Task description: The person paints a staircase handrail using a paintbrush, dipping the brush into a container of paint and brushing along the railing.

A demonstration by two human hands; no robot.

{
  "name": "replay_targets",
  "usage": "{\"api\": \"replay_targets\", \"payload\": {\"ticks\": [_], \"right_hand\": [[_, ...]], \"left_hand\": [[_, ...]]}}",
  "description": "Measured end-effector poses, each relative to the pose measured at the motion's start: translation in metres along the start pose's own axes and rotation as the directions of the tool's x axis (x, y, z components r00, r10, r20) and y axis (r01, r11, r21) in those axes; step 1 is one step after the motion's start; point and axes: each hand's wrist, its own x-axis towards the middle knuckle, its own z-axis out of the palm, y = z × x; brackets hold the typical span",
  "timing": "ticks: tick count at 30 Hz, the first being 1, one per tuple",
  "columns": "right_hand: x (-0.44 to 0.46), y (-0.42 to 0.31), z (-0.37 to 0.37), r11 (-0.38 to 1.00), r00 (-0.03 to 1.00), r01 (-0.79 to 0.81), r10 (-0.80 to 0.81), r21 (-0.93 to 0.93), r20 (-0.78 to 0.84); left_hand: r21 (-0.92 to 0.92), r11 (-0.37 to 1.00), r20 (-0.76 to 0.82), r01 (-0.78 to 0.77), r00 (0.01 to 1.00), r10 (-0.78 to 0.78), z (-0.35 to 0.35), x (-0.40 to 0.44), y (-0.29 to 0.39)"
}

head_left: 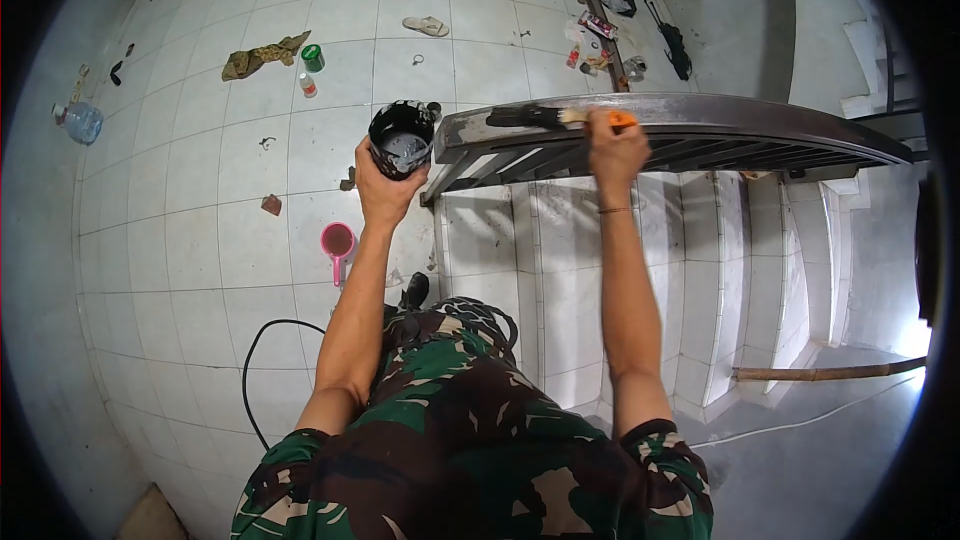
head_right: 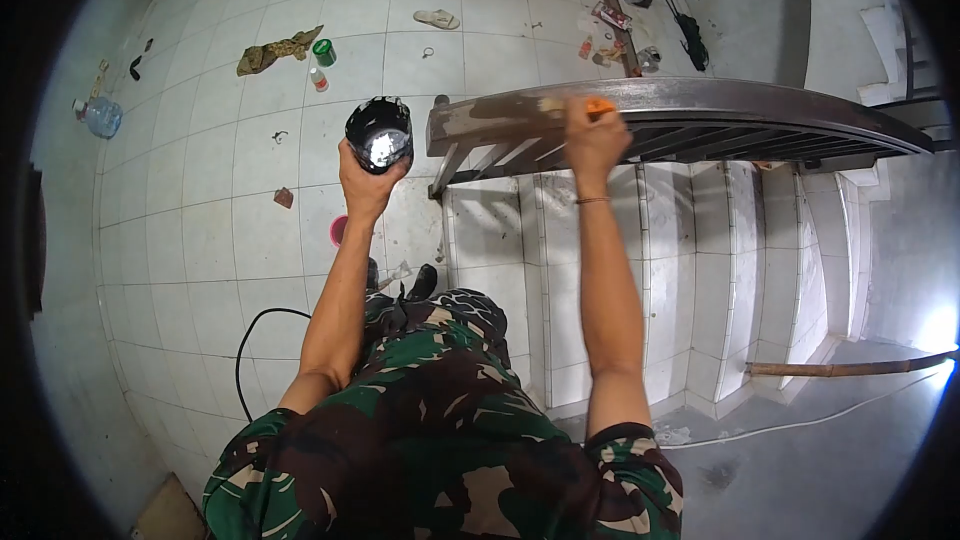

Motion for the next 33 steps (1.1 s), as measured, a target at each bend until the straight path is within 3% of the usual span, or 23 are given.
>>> {"api": "replay_targets", "payload": {"ticks": [1, 4, 7, 9, 10, 12, 14, 18, 22, 24, 25, 27, 28, 29, 31, 33], "right_hand": [[0.011, 0.010, -0.012, 0.997, 1.000, 0.006, -0.007, -0.075, -0.012], [0.039, 0.010, -0.059, 0.997, 0.988, 0.060, -0.065, -0.042, -0.137], [0.053, -0.004, -0.092, 0.978, 0.970, 0.108, -0.144, -0.181, -0.197], [0.051, -0.013, -0.095, 0.938, 0.904, 0.305, -0.339, -0.162, -0.260], [0.046, -0.012, -0.089, 0.938, 0.903, 0.298, -0.338, -0.179, -0.265], [0.031, -0.008, -0.060, 0.593, 0.649, 0.661, -0.759, -0.460, -0.045], [-0.008, -0.027, -0.031, 0.518, 0.624, 0.734, -0.770, -0.440, 0.135], [-0.073, -0.071, 0.035, 0.494, 0.604, 0.750, -0.783, -0.439, 0.150], [-0.108, -0.109, 0.067, 0.599, 0.684, 0.714, -0.707, -0.362, 0.181], [-0.112, -0.121, 0.074, 0.718, 0.743, 0.661, -0.668, -0.219, 0.052], [-0.112, -0.128, 0.074, 0.818, 0.821, 0.555, -0.568, -0.153, -0.054], [-0.115, -0.133, 0.068, 0.947, 0.942, 0.317, -0.321, -0.056, -0.096], [-0.114, -0.133, 0.065, 0.978, 0.970, 0.205, -0.207, -0.032, -0.129], [-0.112, -0.133, 0.061, 0.979, 0.971, 0.199, -0.202, -0.036, -0.128], [-0.102, -0.131, 0.053, 0.992, 0.996, -0.087, 0.089, 0.091, -0.017], [-0.083, -0.088, 0.059, 0.995, 0.995, -0.091, 0.093, 0.038, -0.040]], "left_hand": [[-0.005, 1.000, 0.009, 0.009, 1.000, -0.009, -0.002, -0.001, -0.003], [-0.045, 0.999, 0.035, 0.020, 0.999, -0.019, -0.006, 0.000, -0.006], [-0.056, 0.998, 0.047, 0.020, 0.999, -0.017, -0.012, 0.003, -0.007], [-0.048, 0.999, 0.068, 0.018, 0.998, -0.015, -0.016, 0.006, -0.010], [-0.039, 0.999, 0.084, 0.016, 0.996, -0.013, -0.019, 0.008, -0.012], [-0.028, 1.000, 0.104, -0.008, 0.995, 0.011, -0.025, 0.013, -0.019], [-0.048, 0.999, 0.142, 0.013, 0.990, -0.006, -0.033, 0.020, -0.017], [-0.096, 0.995, 0.230, 0.003, 0.973, 0.020, -0.057, 0.034, -0.038], [-0.137, 0.990, 0.297, 0.023, 0.955, 0.019, -0.088, 0.049, -0.067], [-0.120, 0.993, 0.320, 0.011, 0.947, 0.028, -0.104, 0.056, -0.079], [-0.098, 0.994, 0.343, 0.044, 0.939, -0.007, -0.113, 0.058, -0.082], [-0.075, 0.994, 0.368, 0.074, 0.929, -0.041, -0.127, 0.062, -0.088], [-0.074, 0.995, 0.364, 0.068, 0.931, -0.036, -0.132, 0.063, -0.092], [-0.074, 0.995, 0.360, 0.064, 0.932, -0.033, -0.136, 0.063, -0.095], [-0.075, 0.996, 0.367, 0.056, 0.930, -0.024, -0.143, 0.066, -0.100], [-0.080, 0.996, 0.364, 0.048, 0.931, -0.015, -0.148, 0.067, -0.103]]}}
